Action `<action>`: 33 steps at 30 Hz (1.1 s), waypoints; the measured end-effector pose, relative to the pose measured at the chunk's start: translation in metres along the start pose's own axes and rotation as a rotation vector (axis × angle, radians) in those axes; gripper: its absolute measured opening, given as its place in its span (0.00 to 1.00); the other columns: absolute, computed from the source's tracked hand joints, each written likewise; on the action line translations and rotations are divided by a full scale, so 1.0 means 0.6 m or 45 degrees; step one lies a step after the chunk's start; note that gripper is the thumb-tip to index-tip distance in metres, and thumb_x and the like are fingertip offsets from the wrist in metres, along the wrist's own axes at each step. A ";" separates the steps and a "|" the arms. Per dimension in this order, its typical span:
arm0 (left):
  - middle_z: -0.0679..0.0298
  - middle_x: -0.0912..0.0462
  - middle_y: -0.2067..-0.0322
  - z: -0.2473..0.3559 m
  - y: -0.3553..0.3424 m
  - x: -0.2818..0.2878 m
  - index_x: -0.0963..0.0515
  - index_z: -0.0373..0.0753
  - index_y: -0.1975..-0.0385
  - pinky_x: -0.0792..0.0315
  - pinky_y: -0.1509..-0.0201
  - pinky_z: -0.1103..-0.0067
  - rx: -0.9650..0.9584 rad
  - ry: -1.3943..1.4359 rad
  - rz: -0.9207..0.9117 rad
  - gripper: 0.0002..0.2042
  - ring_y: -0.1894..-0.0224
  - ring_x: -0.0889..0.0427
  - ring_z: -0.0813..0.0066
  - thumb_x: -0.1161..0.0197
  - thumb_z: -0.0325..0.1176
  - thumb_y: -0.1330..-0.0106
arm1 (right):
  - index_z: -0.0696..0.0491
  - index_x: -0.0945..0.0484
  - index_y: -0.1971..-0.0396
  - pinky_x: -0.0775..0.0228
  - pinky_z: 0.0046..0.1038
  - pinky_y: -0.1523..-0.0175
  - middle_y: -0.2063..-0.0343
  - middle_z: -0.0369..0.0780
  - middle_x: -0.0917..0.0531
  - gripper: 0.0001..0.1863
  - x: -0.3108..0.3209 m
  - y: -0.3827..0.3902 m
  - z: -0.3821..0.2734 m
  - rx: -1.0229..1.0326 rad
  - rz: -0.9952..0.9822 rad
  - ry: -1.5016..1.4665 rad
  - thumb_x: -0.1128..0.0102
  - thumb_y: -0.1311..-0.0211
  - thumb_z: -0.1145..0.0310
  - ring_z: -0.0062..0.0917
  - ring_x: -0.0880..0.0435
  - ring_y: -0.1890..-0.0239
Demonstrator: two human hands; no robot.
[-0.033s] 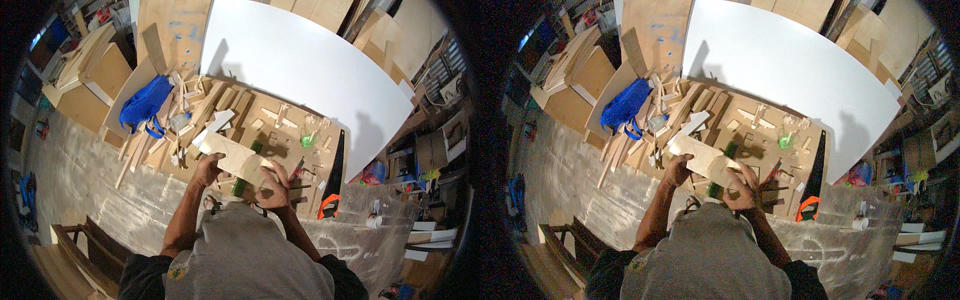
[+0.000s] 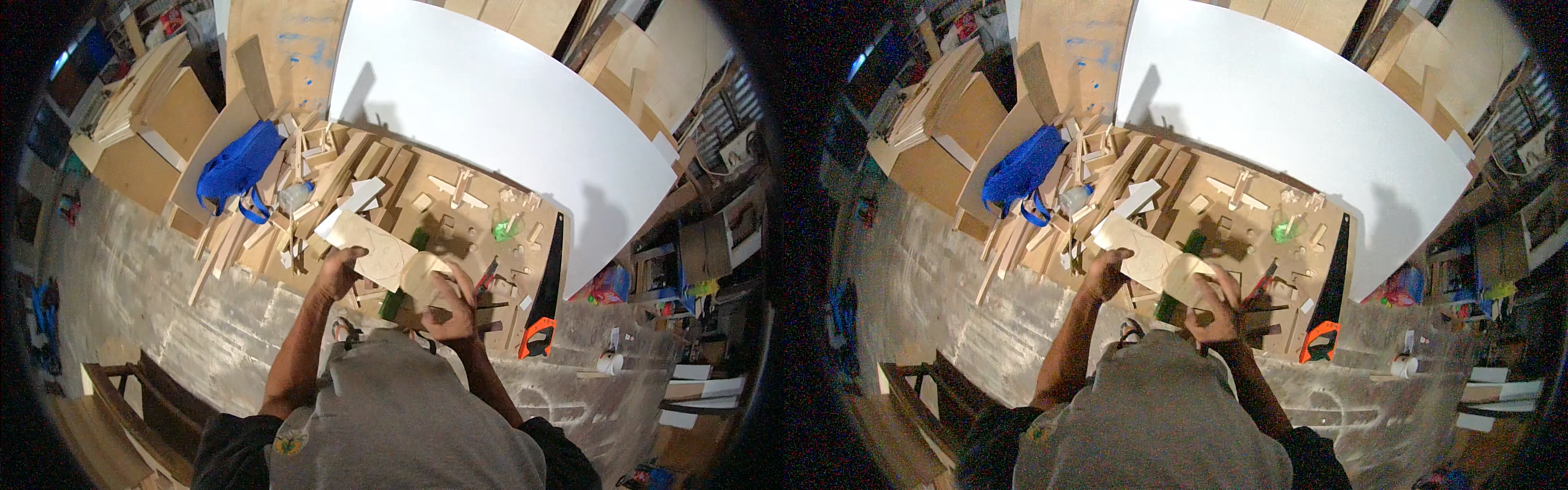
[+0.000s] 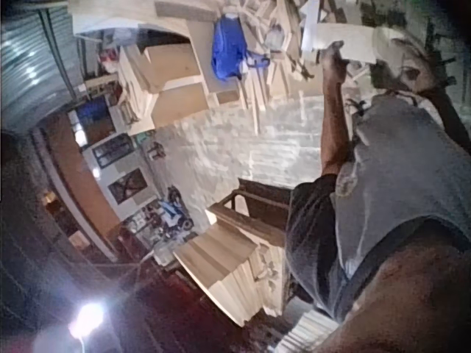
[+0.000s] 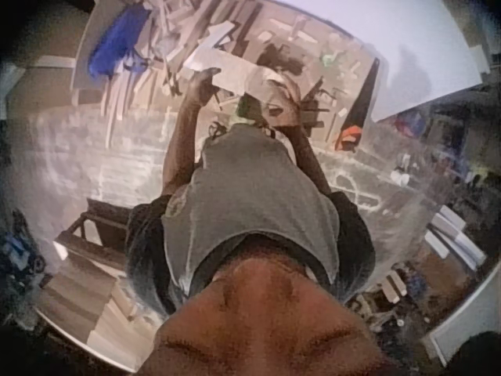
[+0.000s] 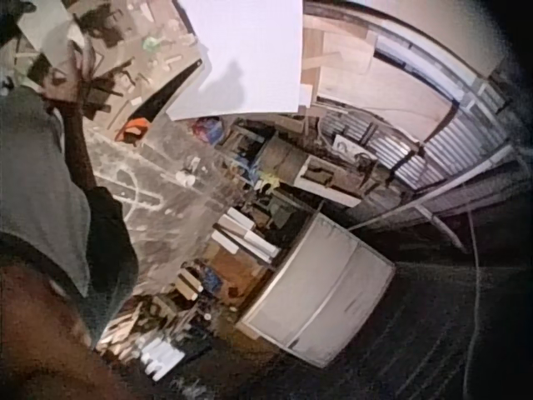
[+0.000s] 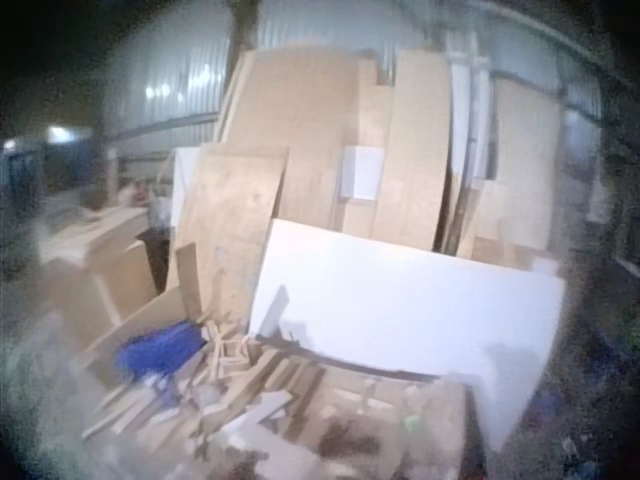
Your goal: The person uses a pen to draw a layout on a small wooden board while holding it on a workbench cluttered with other wood scraps and tools.
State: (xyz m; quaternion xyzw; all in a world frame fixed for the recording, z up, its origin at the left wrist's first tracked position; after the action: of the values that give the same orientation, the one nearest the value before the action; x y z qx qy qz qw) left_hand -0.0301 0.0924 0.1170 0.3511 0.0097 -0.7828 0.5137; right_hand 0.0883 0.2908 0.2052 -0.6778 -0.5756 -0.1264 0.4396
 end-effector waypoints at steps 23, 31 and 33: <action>0.66 0.26 0.55 -0.084 -0.006 0.323 0.29 0.35 0.55 0.40 0.38 0.79 -0.149 0.317 0.400 0.13 0.51 0.26 0.75 0.44 0.35 0.35 | 0.58 0.22 0.54 0.31 0.42 0.48 0.60 0.50 0.21 0.22 -0.072 0.130 0.252 -0.433 0.205 0.309 0.35 0.52 0.67 0.46 0.22 0.55; 0.67 0.21 0.67 -0.003 0.092 0.311 0.29 0.38 0.51 0.23 0.67 0.79 -0.400 0.509 0.126 0.16 0.70 0.21 0.77 0.48 0.23 0.40 | 0.57 0.19 0.64 0.26 0.34 0.62 0.71 0.49 0.18 0.08 -0.186 -0.024 0.262 -0.502 0.034 -0.071 0.41 0.43 0.73 0.40 0.17 0.68; 0.66 0.21 0.66 -0.016 0.107 0.354 0.29 0.39 0.50 0.23 0.66 0.78 -0.355 0.483 0.309 0.16 0.69 0.20 0.75 0.47 0.24 0.40 | 0.57 0.21 0.65 0.28 0.37 0.63 0.71 0.49 0.19 0.07 -0.248 -0.071 0.219 -0.569 -0.111 -0.183 0.42 0.40 0.71 0.42 0.19 0.69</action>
State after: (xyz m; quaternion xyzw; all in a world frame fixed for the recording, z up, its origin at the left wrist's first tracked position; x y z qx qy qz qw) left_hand -0.0204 -0.1036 0.0132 0.4159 0.1717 -0.6268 0.6362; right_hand -0.0392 0.2867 0.0472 -0.7400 -0.5918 -0.2210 0.2309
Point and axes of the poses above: each hand's wrist, its own y-axis away from the middle knuckle, its own x-axis out of the back of the hand, z = x × y, the point moved 9 cm from there along -y, towards the middle knuckle
